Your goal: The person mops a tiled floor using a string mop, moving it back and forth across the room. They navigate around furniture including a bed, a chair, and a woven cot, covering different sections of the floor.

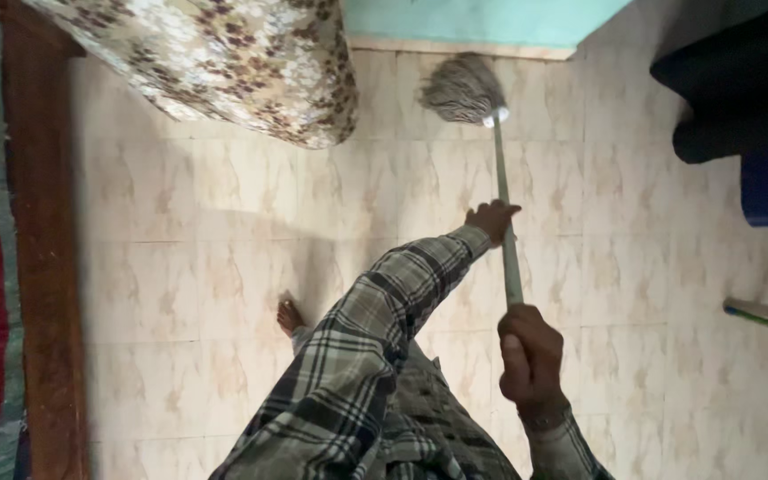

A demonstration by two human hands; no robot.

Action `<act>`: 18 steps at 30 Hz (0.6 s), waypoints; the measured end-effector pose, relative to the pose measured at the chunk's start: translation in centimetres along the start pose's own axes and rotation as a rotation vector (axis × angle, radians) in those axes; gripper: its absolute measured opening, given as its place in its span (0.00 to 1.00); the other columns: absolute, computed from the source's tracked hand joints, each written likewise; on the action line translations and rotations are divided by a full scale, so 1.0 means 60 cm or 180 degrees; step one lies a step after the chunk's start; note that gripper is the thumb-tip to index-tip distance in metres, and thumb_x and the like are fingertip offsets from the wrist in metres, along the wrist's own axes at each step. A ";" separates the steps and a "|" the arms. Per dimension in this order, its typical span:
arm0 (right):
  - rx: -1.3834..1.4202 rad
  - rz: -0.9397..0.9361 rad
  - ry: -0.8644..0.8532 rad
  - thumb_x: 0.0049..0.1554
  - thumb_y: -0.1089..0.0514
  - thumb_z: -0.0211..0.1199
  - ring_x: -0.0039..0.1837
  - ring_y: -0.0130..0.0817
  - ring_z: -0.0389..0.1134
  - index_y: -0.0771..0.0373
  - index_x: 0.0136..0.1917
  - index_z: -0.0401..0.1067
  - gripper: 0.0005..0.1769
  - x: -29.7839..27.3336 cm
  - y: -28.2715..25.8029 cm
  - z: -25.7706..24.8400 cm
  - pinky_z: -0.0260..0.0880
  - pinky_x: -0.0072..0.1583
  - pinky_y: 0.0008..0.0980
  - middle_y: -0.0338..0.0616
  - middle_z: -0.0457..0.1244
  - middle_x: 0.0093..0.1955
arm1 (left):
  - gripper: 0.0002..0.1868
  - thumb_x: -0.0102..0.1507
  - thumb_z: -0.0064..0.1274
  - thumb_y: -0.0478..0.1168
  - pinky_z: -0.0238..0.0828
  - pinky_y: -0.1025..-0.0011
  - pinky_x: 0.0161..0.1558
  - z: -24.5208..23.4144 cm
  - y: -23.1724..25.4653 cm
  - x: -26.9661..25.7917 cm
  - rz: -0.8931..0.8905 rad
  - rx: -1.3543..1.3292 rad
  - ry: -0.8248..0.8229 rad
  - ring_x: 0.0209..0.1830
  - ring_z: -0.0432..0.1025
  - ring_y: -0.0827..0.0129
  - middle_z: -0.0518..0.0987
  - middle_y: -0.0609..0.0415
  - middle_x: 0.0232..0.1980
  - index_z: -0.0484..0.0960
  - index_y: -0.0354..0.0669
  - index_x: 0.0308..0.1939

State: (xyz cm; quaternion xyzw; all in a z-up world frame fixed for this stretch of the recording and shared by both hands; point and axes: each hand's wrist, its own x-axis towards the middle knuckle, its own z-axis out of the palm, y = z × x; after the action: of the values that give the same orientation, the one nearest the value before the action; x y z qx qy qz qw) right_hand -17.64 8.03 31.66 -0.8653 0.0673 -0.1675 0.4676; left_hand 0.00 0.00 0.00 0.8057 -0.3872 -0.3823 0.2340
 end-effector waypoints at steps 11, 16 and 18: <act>-0.1199 0.1738 0.1646 0.60 0.69 0.55 0.34 0.49 0.62 0.74 0.39 0.69 0.07 -0.195 0.000 -0.160 0.63 0.39 0.44 0.61 0.64 0.36 | 0.15 0.62 0.53 0.56 0.63 0.45 0.64 0.064 0.089 -0.095 0.1483 0.0429 0.0318 0.62 0.72 0.56 0.81 0.57 0.50 0.81 0.54 0.44; -0.1587 0.1499 0.1731 0.70 0.62 0.53 0.41 0.24 0.66 0.64 0.40 0.57 0.15 -0.239 -0.020 -0.235 0.76 0.54 0.24 0.40 0.60 0.39 | 0.14 0.62 0.56 0.53 0.73 0.54 0.54 0.053 0.106 -0.123 0.1377 0.0160 0.0193 0.52 0.76 0.55 0.81 0.50 0.46 0.80 0.49 0.43; -0.1977 0.1308 0.1814 0.71 0.61 0.53 0.42 0.27 0.67 0.65 0.41 0.58 0.15 -0.230 -0.015 -0.247 0.77 0.54 0.26 0.41 0.60 0.40 | 0.14 0.59 0.59 0.50 0.74 0.54 0.52 0.049 0.113 -0.142 0.1229 -0.0197 0.0200 0.53 0.75 0.55 0.81 0.51 0.46 0.80 0.49 0.43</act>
State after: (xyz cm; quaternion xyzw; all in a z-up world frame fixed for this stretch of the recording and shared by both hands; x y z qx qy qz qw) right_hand -35.80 0.62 36.78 -0.8525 0.4099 -0.2744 0.1728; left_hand -8.86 2.61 6.49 0.7204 -0.5151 -0.3167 0.3396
